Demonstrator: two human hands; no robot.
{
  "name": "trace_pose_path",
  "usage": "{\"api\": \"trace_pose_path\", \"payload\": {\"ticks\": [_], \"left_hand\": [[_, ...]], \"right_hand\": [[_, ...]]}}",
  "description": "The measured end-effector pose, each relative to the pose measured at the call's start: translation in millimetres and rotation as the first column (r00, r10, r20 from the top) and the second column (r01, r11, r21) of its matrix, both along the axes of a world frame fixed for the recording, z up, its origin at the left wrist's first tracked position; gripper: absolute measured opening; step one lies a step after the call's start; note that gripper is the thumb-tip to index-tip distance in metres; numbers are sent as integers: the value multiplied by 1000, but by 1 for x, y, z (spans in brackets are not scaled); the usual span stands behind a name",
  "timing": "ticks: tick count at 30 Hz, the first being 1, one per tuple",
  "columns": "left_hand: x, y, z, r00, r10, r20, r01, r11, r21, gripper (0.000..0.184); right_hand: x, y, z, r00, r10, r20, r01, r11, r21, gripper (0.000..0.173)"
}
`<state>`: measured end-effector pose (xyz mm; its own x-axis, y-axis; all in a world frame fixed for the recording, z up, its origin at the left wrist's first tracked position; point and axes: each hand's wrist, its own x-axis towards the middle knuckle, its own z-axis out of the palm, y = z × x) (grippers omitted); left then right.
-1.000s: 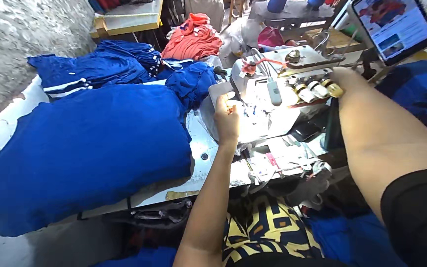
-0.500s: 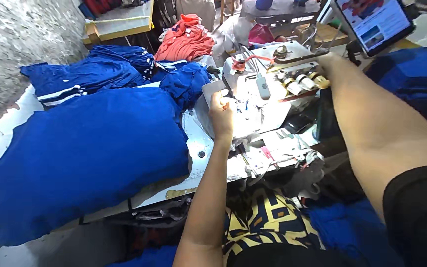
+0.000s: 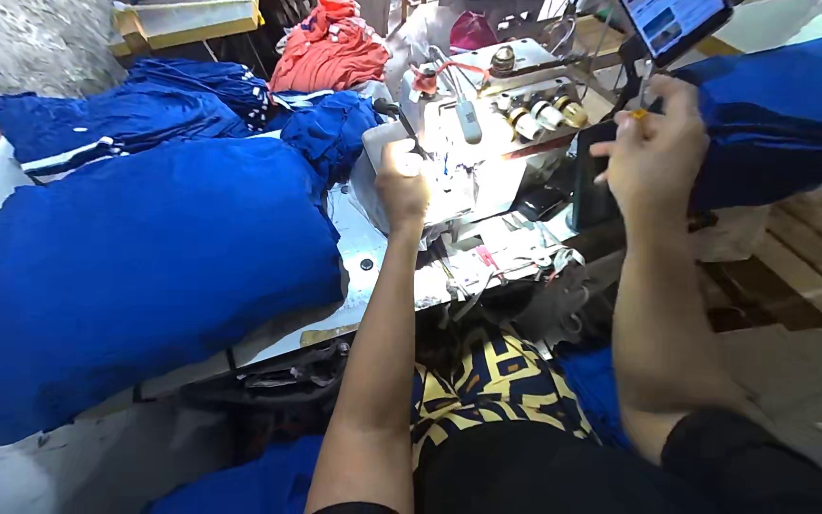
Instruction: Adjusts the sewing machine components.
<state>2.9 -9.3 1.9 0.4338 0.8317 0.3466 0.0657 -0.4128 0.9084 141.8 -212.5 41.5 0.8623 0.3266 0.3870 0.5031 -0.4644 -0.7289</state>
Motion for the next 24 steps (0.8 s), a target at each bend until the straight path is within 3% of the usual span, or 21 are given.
{"api": "trace_pose_path", "payload": {"ticks": [3, 5, 9, 11, 15, 24], "left_hand": [[1, 1, -2, 1000, -9, 3, 9, 996, 84, 45], [3, 6, -7, 999, -34, 0, 34, 982, 187, 58], [4, 4, -14, 995, -99, -33, 104, 929, 355, 109], [6, 4, -15, 994, -102, -37, 109, 922, 372, 119], [7, 2, -13, 994, -89, -64, 105, 938, 329, 127], [10, 3, -12, 995, -79, -62, 95, 946, 310, 122]], "right_hand": [[-70, -9, -40, 978, 177, 108, -205, 904, 376, 33], [-92, 9, -61, 944, 304, 127, -329, 844, 423, 24], [-91, 47, -71, 933, 313, 178, -357, 871, 339, 18], [-87, 57, -66, 936, 243, 256, -309, 915, 259, 17], [-85, 67, -60, 922, 166, 351, -247, 948, 202, 10], [-81, 73, -57, 890, 164, 426, -262, 948, 183, 6]]}}
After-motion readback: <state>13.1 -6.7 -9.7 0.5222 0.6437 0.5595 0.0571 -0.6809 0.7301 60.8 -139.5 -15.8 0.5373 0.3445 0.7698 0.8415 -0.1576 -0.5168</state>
